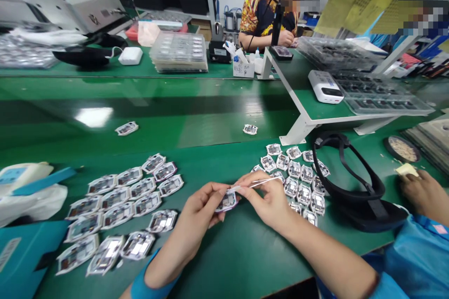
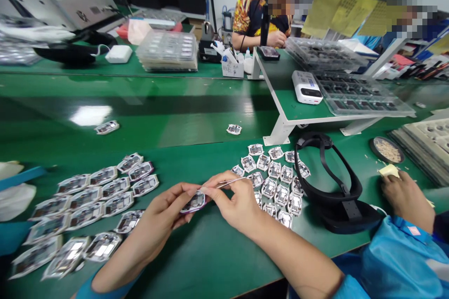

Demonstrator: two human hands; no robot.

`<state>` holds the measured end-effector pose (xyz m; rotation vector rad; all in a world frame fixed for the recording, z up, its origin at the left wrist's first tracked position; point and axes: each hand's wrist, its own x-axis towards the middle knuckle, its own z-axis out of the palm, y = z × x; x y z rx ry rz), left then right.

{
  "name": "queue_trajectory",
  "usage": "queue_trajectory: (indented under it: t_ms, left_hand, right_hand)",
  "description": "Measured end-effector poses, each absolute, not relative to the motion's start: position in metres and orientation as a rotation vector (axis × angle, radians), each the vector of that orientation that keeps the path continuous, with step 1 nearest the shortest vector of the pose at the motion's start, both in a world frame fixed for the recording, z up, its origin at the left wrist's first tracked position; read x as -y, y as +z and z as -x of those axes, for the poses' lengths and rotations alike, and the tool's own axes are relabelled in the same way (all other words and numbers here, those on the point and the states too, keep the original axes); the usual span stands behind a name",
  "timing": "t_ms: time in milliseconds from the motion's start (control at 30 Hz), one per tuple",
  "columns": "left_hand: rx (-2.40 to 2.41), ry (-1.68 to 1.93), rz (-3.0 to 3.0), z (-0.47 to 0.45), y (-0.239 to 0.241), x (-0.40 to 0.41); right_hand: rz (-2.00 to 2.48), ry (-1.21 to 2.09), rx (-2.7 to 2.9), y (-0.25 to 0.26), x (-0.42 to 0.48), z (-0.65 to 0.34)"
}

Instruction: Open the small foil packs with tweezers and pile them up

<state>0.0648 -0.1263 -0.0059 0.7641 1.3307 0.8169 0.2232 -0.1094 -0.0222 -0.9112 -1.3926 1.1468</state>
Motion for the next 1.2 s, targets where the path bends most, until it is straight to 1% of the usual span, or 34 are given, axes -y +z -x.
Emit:
queue_trajectory:
  t_ms: [133,267,567,767,1200]
  left_hand:
    - [-1.316,0.815,-0.778,-0.0642,-0.0040,0.1268]
    - [-1.312,0.795,-0.786,-0.0645,-0.0023,0.1262]
    - [-1.297,0.866,-0.792,-0.0643,-0.0063,0.1265]
    - [-1.246,0.912,-0.845,-0.0664,-0.0021,0.1242]
    - [-1.256,0.940,-0.807,-0.0659,-0.0012,0.1251]
  right_hand:
    - [0.930,1.246,1.279,-0.0237,0.1094,-0.2214]
    - [0.923,1.272,1.258,-0.0250,0.1093,-0.2206]
    - [0.877,0.990,1.560,-0.0246,0.1104,-0.2246]
    - [0.945,1.027,1.446,-0.0193,0.1098,-0.2241]
    - [0.881,1.070,1.385,-0.0205,0.1106,-0.2212]
